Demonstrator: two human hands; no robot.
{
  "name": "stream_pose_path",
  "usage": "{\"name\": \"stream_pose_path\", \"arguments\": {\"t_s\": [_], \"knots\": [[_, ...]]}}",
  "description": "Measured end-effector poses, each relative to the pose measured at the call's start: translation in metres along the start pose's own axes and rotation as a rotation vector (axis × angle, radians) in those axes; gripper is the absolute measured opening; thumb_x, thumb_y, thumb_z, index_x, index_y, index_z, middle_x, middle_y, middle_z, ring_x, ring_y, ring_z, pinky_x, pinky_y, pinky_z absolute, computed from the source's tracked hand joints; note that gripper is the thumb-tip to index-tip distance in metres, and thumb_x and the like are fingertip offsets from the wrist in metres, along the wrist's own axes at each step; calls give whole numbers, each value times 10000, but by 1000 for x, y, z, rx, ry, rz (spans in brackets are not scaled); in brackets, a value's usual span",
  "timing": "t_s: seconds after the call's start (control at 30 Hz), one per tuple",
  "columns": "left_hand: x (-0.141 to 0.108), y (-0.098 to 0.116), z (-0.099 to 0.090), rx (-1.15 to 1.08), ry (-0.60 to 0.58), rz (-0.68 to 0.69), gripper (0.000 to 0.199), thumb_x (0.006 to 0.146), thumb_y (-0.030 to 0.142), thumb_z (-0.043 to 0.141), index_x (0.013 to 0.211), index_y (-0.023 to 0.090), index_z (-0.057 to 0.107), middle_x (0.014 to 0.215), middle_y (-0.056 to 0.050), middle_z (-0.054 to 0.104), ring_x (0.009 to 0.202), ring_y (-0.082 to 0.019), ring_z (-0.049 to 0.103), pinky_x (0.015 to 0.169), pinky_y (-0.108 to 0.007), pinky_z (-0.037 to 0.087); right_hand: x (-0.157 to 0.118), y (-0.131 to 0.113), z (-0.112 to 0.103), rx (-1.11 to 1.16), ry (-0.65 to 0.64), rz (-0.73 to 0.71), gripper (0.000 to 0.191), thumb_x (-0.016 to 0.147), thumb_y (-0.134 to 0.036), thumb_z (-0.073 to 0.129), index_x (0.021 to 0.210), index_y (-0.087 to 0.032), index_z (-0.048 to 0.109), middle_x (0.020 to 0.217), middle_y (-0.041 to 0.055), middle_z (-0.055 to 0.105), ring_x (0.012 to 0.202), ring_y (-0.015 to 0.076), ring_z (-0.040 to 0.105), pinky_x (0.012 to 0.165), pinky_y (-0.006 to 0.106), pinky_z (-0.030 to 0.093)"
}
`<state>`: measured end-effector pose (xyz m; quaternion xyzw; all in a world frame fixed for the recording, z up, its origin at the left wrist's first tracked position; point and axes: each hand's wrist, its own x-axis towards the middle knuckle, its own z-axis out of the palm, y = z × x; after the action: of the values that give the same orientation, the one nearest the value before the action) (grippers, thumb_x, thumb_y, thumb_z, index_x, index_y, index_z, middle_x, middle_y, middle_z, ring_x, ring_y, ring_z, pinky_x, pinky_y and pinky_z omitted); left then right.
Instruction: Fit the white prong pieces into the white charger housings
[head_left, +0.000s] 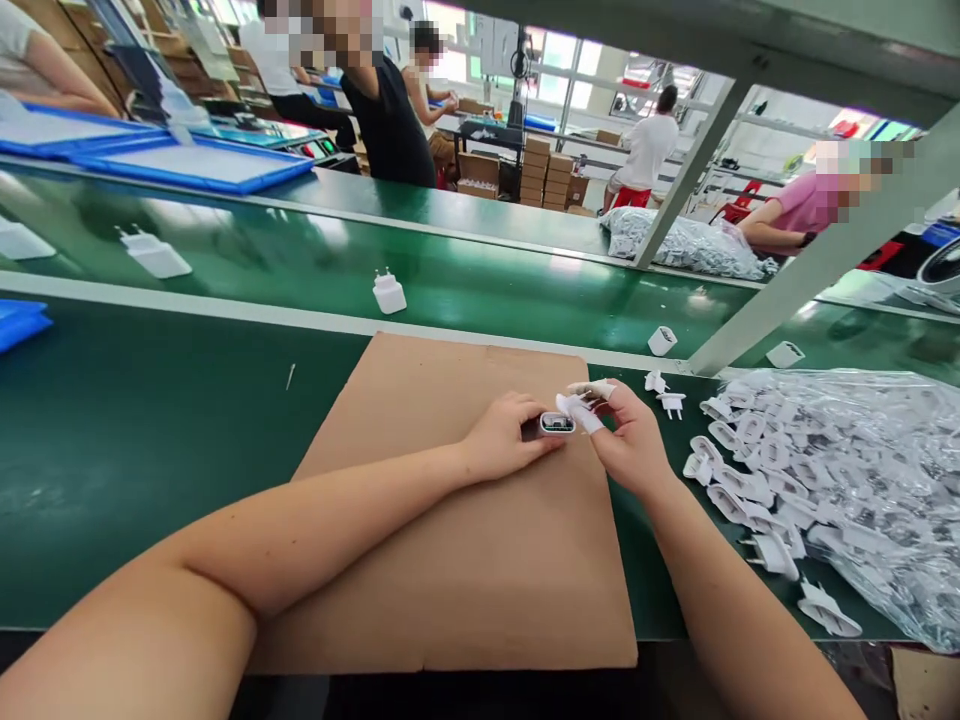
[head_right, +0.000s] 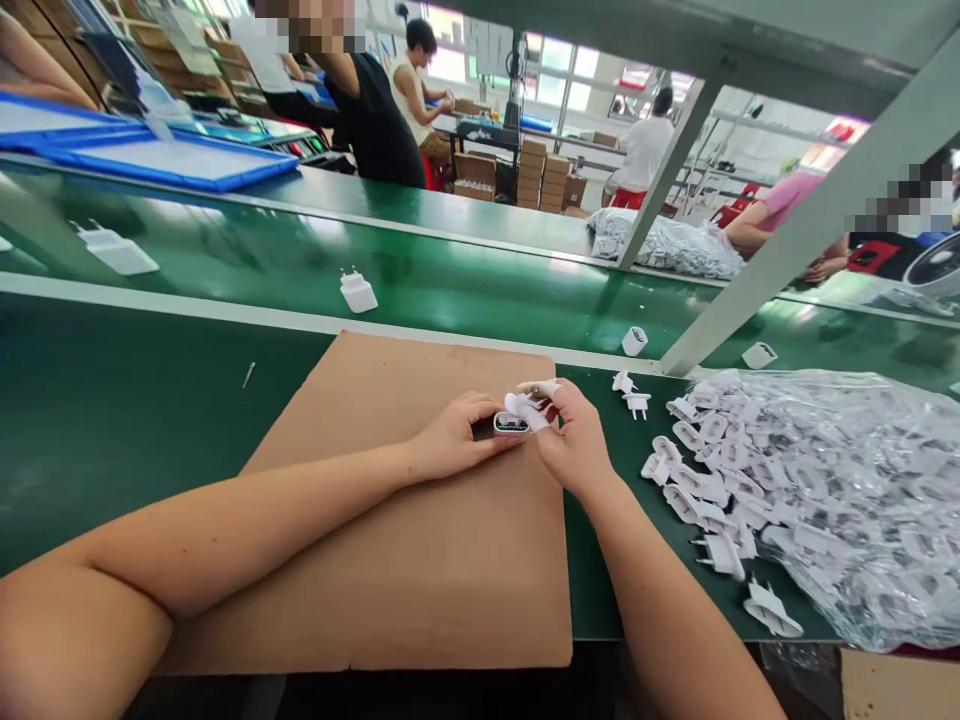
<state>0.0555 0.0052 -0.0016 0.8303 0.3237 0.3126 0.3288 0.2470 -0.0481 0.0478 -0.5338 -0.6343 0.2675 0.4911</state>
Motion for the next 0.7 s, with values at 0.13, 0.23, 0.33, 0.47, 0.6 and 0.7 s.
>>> {"name": "stream_pose_path", "arguments": {"t_s": [0.13, 0.23, 0.33, 0.47, 0.6, 0.7], "knots": [[0, -2, 0, 19, 1, 9, 257, 878, 411, 750, 1024, 200, 761, 979, -71, 723, 952, -235, 628, 875, -373, 496, -3, -8, 3, 246, -56, 222, 507, 799, -453, 805, 1246, -241, 691, 889, 9, 685, 689, 135, 616, 644, 288, 524], [0, -2, 1, 23, -5, 14, 262, 878, 404, 750, 1038, 197, 762, 979, -72, 723, 948, -235, 628, 874, -375, 495, -2, -8, 0, 316, -93, 327, 424, 755, -444, 826, 1098, -213, 731, 821, 4, 681, 572, 104, 544, 542, 262, 472], [0, -1, 1, 15, -2, 11, 272, 876, 404, 753, 1062, 205, 761, 1024, -74, 730, 982, -242, 634, 923, -391, 498, 0, -7, -2, 339, -95, 291, 368, 721, -447, 860, 972, -208, 735, 850, 32, 704, 660, 137, 603, 640, 305, 544], [0, 0, 0, 0, 10, -16, 276, 874, 434, 754, 1035, 210, 760, 1016, -73, 728, 992, -245, 635, 918, -385, 503, 0, -5, -3, 150, -82, 82, 296, 769, -427, 818, 970, -223, 741, 939, 50, 688, 811, 187, 651, 784, 369, 579], [1, -1, 0, -7, 7, -1, 275, 899, 461, 727, 999, 206, 754, 945, -61, 718, 953, -234, 634, 896, -375, 495, -2, -3, -4, -297, -50, -199, 138, 886, -253, 643, 966, -218, 751, 856, 36, 598, 720, 167, 568, 669, 323, 511], [2, -4, 2, -7, 6, 15, 242, 895, 436, 735, 931, 196, 737, 928, -55, 715, 923, -223, 629, 901, -375, 491, -3, -2, -3, -459, -153, -301, 196, 862, -127, 570, 954, -205, 724, 870, 46, 570, 765, 183, 565, 667, 312, 480]]}}
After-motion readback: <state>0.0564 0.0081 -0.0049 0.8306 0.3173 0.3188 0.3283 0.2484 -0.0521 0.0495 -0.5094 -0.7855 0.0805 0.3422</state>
